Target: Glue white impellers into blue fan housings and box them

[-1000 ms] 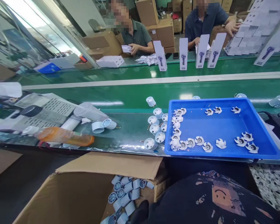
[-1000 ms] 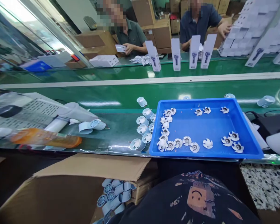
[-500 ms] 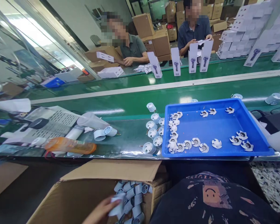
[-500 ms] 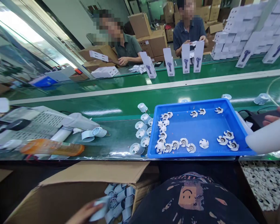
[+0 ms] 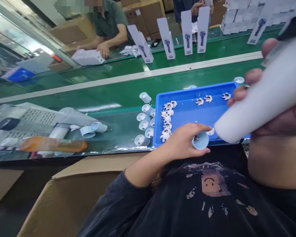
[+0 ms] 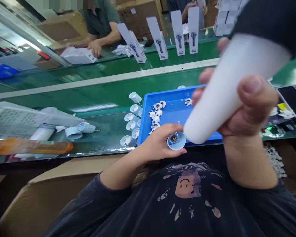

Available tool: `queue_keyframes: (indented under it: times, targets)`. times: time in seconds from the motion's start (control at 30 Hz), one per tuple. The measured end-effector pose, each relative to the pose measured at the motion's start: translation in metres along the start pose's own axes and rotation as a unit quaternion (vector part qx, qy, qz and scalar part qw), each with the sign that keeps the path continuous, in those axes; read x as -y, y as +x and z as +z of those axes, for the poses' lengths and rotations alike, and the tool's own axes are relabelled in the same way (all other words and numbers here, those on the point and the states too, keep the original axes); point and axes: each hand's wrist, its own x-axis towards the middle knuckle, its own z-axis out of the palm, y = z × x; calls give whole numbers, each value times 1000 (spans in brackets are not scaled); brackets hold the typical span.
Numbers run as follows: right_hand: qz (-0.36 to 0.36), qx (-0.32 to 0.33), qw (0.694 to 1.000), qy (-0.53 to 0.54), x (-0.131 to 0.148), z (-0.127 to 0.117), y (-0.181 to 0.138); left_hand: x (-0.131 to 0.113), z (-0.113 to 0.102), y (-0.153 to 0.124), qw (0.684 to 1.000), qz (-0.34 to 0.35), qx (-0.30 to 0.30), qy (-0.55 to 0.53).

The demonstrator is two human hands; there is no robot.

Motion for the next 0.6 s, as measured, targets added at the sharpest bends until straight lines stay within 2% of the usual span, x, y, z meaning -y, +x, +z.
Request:
queue_keyframes:
  times: [0.03,0.13,0.27,0.4,0.53,0.6]
  targets:
    - [-4,-4,999,48,1,8,2,-2,4,7,1000,17,-16,1]
    - [-11,4,999,34,3,16,2,-11,9,20,999,13,-37,8]
    - [-13,10,999,-31,4,5,-5,-21,17,26,999,-16,-44,-6]
    - [-47,-8,998,-29,6,-1,-7,-24,23,28,998,-35,-47,-11]
    - [24,49,997,-56,7,2,-5,-25,25,30,998,-48,-37,-3]
    - [19,36,998,-37,5,0,-3,-23,23,29,998,-62,-9,-14]
